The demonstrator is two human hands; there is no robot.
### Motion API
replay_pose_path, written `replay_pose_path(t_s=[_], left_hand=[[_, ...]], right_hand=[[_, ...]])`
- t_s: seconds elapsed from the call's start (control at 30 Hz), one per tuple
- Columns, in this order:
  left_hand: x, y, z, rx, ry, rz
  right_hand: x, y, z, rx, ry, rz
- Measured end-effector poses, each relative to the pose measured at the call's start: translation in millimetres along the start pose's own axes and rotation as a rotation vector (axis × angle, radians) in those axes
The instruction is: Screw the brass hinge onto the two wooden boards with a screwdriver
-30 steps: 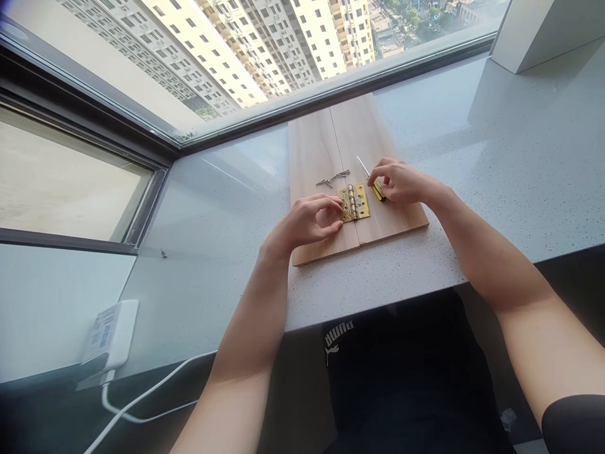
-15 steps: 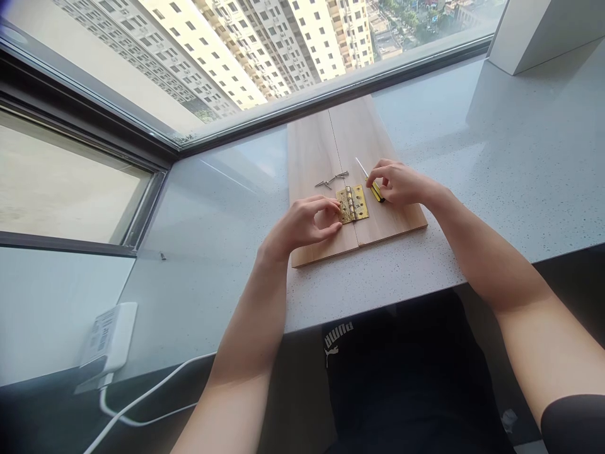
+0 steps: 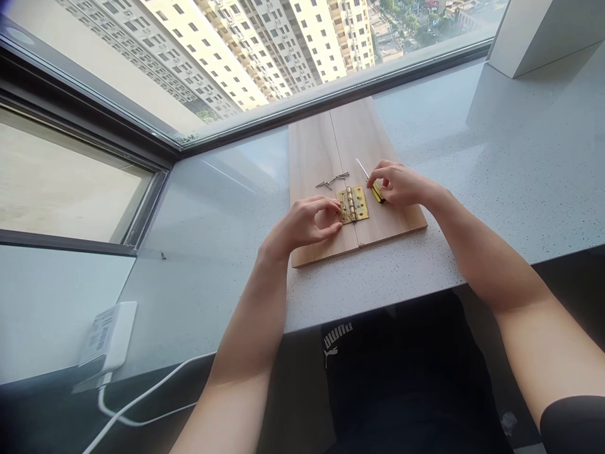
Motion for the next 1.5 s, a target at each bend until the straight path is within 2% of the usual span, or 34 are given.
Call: replay_pose_path(t_s=[1.5], left_hand=[[0.2,2.2,1.6,-0.012,0.007,-0.007]], right_hand=[[-0.5,0.8,1.0,0.002,-0.015,-0.013]])
Point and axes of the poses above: each hand's wrist, its own x-axis towards the middle knuckle, its own y-axis out of the back of the hand, z = x × y, the point moved 2 cm from there along x, towards the middle knuckle, and after that the axes turned 7 degrees about y, right-handed, at the moved point
